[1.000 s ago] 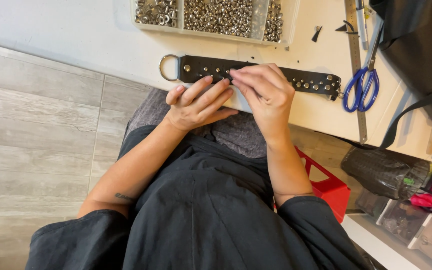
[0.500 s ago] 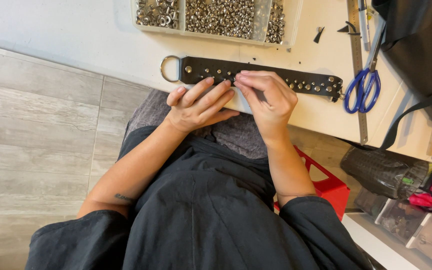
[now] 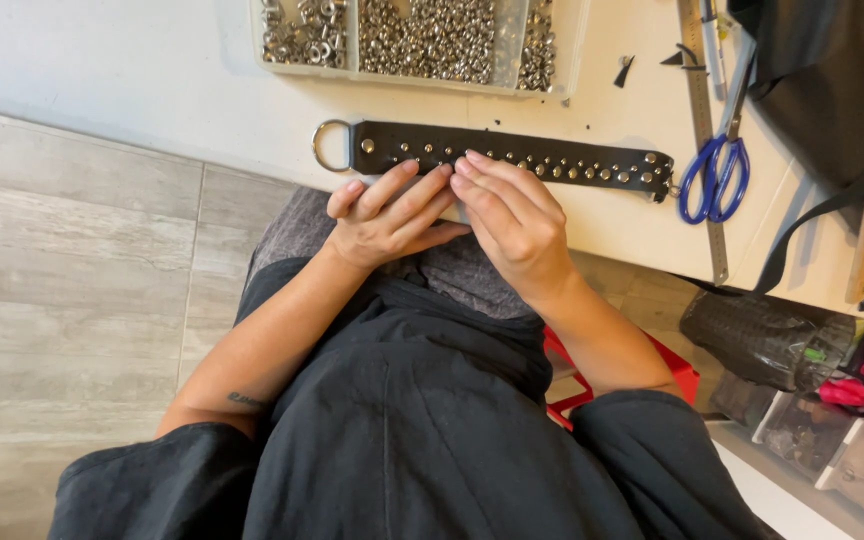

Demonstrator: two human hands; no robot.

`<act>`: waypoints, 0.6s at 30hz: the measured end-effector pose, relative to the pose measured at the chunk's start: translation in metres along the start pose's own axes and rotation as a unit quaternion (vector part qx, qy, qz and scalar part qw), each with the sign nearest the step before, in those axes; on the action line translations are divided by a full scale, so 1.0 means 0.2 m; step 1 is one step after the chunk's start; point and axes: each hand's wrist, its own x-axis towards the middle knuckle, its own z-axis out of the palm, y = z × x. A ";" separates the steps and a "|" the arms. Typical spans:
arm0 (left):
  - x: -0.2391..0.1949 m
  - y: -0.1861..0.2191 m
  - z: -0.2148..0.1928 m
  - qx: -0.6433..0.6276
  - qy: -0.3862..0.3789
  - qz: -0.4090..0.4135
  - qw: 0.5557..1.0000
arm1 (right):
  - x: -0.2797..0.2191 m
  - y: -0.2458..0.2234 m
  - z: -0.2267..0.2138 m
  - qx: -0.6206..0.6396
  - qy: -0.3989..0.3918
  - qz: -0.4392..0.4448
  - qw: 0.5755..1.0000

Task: Inserting metal studs into pre-punched holes on a black leather strap

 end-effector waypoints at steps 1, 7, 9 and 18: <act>0.00 0.00 0.01 0.000 0.004 0.002 1.000 | -0.06 0.05 0.01 -0.003 0.002 -0.003 1.000; 0.00 -0.05 0.00 -0.028 0.040 0.004 0.999 | -0.18 0.36 -0.09 -0.026 0.092 0.030 0.995; 0.01 -0.09 -0.06 0.014 0.006 0.056 0.998 | -0.12 0.37 -0.17 -0.164 -0.005 0.161 0.973; -0.01 -0.05 0.00 -0.008 0.053 -0.014 0.998 | -0.16 0.40 -0.14 -0.119 0.050 0.114 0.985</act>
